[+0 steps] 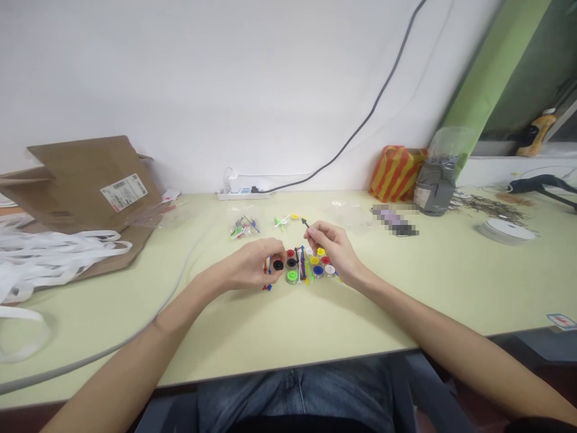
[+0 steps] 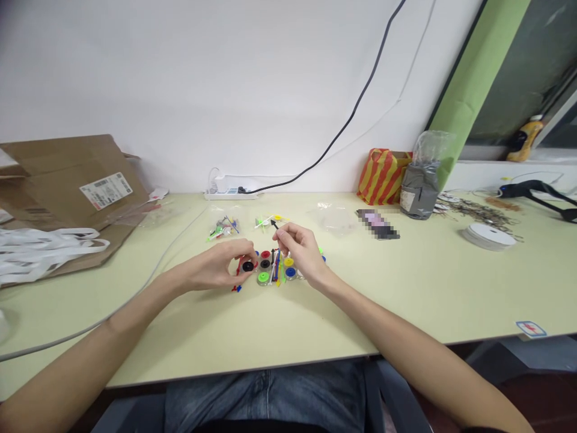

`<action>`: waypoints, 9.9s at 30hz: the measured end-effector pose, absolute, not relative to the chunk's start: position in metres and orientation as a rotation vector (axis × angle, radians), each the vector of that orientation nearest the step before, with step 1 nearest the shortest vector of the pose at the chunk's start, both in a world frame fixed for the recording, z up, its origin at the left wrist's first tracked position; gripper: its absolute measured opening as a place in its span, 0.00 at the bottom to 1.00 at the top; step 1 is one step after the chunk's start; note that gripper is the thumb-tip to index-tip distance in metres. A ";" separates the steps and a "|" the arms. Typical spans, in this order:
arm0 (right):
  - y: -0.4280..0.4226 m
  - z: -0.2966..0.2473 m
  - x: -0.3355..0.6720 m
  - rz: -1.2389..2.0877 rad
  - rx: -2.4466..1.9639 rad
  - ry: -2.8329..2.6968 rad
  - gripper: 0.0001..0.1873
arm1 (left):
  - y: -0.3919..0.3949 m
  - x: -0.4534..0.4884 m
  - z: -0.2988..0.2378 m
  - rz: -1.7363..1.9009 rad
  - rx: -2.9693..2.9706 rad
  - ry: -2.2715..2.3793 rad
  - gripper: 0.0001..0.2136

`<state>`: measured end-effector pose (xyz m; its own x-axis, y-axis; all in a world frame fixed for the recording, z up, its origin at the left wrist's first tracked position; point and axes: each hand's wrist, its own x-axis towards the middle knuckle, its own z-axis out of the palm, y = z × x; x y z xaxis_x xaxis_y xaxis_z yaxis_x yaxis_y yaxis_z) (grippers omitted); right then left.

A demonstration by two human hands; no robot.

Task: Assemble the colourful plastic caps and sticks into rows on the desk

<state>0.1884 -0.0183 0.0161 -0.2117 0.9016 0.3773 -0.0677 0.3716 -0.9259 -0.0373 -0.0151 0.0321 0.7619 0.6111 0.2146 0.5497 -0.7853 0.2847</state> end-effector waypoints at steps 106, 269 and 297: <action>-0.020 0.008 0.188 1.185 -0.767 -1.563 0.14 | -0.040 -0.082 0.026 -0.256 2.766 1.635 0.17; -0.015 0.010 0.194 1.487 -0.513 -1.724 0.19 | -0.034 -0.021 0.028 1.086 2.735 1.039 0.04; -0.010 0.008 0.191 1.135 -0.768 -1.665 0.20 | 0.020 -0.084 0.027 0.358 2.751 1.228 0.09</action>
